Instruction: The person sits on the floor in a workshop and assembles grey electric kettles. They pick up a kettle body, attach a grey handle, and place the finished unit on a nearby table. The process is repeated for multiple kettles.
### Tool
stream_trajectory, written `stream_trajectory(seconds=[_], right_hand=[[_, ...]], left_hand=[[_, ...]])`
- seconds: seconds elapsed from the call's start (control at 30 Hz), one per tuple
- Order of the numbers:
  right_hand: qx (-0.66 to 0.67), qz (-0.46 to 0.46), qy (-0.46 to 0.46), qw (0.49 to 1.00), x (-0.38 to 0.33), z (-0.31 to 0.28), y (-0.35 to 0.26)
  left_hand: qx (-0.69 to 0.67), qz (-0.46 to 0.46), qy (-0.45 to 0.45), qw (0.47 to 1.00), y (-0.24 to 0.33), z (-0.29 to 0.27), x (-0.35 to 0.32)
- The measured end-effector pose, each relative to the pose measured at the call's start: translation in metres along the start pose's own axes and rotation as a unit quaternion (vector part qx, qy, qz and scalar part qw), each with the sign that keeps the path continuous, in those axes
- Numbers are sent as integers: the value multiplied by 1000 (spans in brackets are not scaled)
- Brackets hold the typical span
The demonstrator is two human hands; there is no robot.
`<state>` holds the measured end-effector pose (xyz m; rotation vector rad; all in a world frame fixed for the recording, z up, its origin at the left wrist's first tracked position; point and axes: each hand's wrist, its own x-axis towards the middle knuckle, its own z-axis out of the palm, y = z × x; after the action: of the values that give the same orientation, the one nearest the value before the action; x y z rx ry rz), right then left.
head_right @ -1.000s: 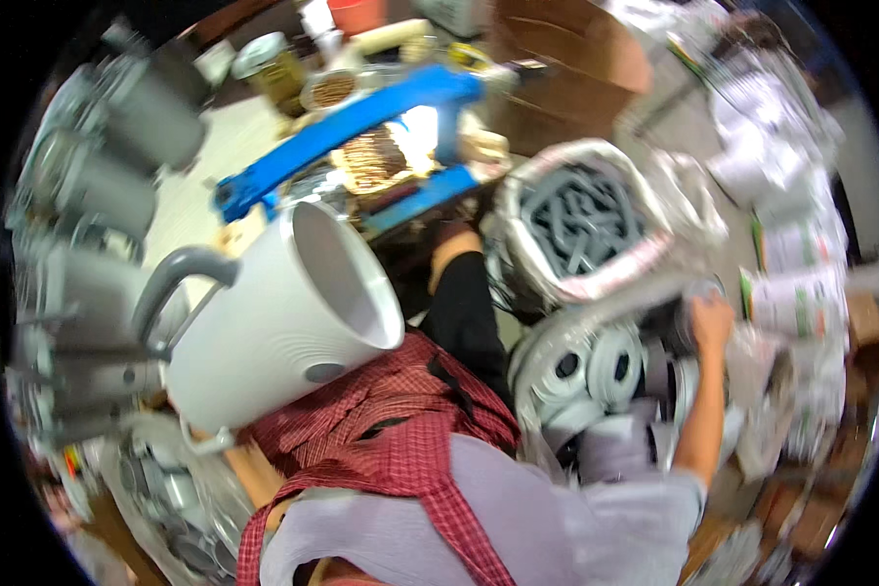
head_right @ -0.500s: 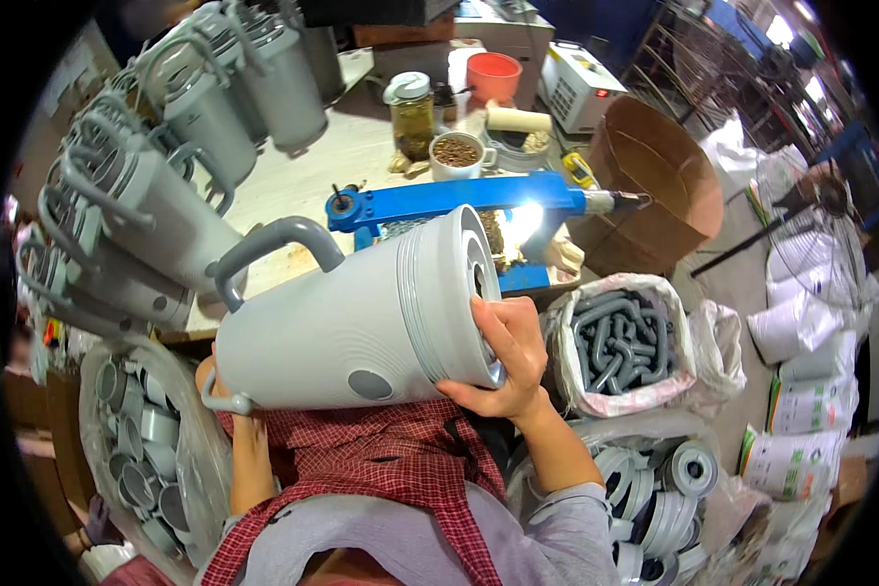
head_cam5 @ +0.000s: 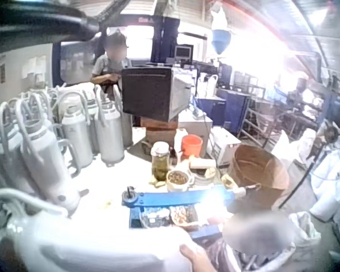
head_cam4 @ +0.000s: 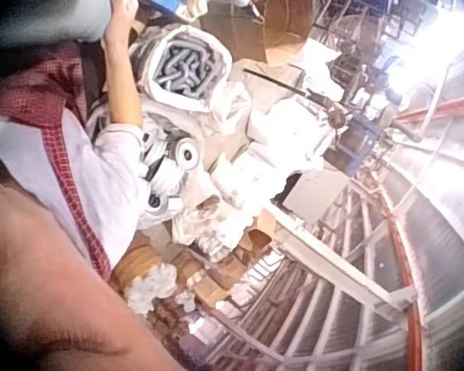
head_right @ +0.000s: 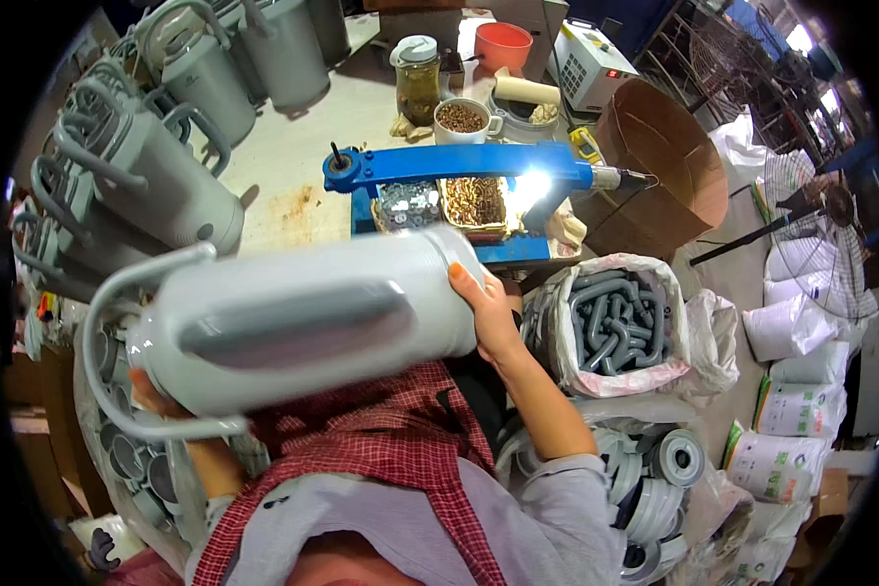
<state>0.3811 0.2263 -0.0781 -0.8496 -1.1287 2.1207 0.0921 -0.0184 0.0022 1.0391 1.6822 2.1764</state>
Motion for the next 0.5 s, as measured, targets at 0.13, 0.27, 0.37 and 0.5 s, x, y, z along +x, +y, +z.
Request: stream_trajectory(seconds=[0.13,0.27,0.37,0.5], right_hand=[[-355,-463,26,812,-16,32,8],[-71,80,-72,992,22,20,51],[-66,396,-163,901,65,6,120],[-192,219,-233,928,116,80,80]], left_hand=[[169,25,182,968,0,-19,-8],[253,296,15,921,2,-69,-8],[134,362,-246,889,62,-65,27],[269,389,-82,877,102,-97,31]])
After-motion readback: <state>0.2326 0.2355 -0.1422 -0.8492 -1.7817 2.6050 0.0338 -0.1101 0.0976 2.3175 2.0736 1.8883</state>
